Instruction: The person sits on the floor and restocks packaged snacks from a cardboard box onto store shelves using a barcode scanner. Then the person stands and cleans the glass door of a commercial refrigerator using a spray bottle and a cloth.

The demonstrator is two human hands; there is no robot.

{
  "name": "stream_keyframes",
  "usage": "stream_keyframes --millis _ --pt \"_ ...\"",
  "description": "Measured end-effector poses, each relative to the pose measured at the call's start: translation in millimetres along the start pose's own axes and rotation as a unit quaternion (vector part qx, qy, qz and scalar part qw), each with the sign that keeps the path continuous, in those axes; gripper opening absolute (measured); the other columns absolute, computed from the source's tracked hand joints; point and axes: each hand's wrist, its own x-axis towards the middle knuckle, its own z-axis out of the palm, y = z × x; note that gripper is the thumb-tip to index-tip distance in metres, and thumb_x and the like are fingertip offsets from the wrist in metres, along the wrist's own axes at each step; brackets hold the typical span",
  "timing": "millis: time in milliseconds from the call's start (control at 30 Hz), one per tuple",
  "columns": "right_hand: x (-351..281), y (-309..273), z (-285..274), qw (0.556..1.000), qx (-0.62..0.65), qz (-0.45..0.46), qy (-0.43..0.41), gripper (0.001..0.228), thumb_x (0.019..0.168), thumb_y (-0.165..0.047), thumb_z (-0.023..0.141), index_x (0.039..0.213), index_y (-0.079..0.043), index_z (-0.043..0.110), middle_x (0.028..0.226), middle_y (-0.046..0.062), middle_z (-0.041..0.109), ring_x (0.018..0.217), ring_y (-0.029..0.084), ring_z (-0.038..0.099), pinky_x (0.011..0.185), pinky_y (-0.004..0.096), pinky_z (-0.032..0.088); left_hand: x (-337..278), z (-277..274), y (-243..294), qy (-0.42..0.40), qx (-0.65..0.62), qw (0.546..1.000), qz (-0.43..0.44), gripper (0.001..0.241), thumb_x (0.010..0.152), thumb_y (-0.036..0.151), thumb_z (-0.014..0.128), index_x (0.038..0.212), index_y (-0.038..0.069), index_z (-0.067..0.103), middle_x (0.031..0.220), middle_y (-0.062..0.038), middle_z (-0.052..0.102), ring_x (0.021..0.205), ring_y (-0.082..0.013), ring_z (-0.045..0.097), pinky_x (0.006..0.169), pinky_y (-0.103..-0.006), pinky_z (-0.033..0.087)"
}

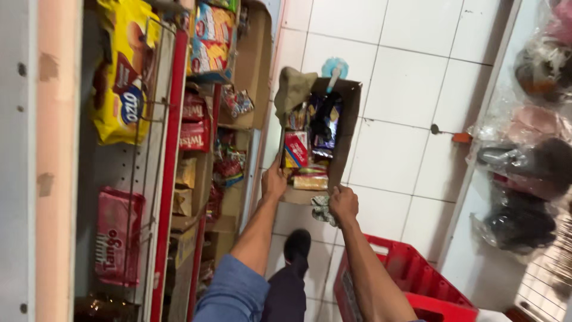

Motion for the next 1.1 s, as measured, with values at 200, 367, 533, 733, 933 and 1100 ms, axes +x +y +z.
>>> stream_keyframes --millis 200,367,533,733,933,1100 --pt "3 -13 -1 0.999 0.02 -0.022 -0.015 0.035 0.1 -0.031 0.052 0.126 -0.012 0.066 0.107 0.025 0.072 0.101 0.048 0.066 0.089 0.055 0.051 3 -15 2 0.104 -0.074 0.985 0.118 0.05 0.095 0.003 0.055 0.145 0.008 0.056 0.135 -0.024 0.067 0.125 -0.0413 0.064 0.104 -0.0451 0.051" --pt "-38 30 -14 0.98 0.173 -0.069 0.062 0.044 0.092 -0.027 0.065 0.132 -0.008 0.061 0.114 0.021 0.072 0.106 0.04 0.07 0.09 0.046 0.055 -75 -16 25 0.055 0.006 0.991 0.122 0.061 0.086 0.005 0.066 0.145 0.002 0.051 0.147 -0.029 0.051 0.137 -0.0461 0.046 0.113 -0.0489 0.037" --pt "-114 103 -53 0.964 0.227 0.034 0.131 0.043 0.088 -0.025 0.07 0.127 -0.009 0.065 0.113 0.016 0.075 0.1 0.036 0.072 0.089 0.043 0.056 -211 36 70 -0.077 -0.025 0.982 0.17 0.053 0.088 0.006 0.067 0.139 0.002 0.054 0.141 -0.026 0.055 0.135 -0.0441 0.05 0.116 -0.0481 0.039" --pt "-220 255 -119 0.934 0.148 0.085 0.313 0.05 0.082 -0.021 0.075 0.127 -0.003 0.062 0.124 0.022 0.063 0.117 0.039 0.06 0.1 0.045 0.048 -374 112 93 -0.306 -0.027 0.945 0.11 0.062 0.09 0.02 0.071 0.144 0.001 0.046 0.14 -0.027 0.056 0.131 -0.0414 0.053 0.111 -0.0436 0.042" --pt "-306 432 -135 0.936 0.071 0.156 0.308 0.078 0.078 -0.024 0.078 0.143 0.005 0.046 0.133 0.03 0.055 0.12 0.046 0.055 0.101 0.048 0.045 -483 150 65 -0.355 0.045 0.916 -0.182 0.093 0.092 0.025 0.069 0.162 0.003 0.011 0.135 -0.029 0.062 0.128 -0.0381 0.062 0.11 -0.0398 0.047" --pt "-319 517 -118 0.976 0.091 0.166 0.109 0.059 0.08 -0.028 0.075 0.134 -0.006 0.065 0.125 0.021 0.072 0.117 0.038 0.067 0.102 0.044 0.05 -546 177 35 -0.256 -0.117 0.958 -0.057 0.087 0.084 0.022 0.069 0.159 0.005 0.028 0.135 -0.023 0.066 0.126 -0.0352 0.064 0.105 -0.0404 0.049"
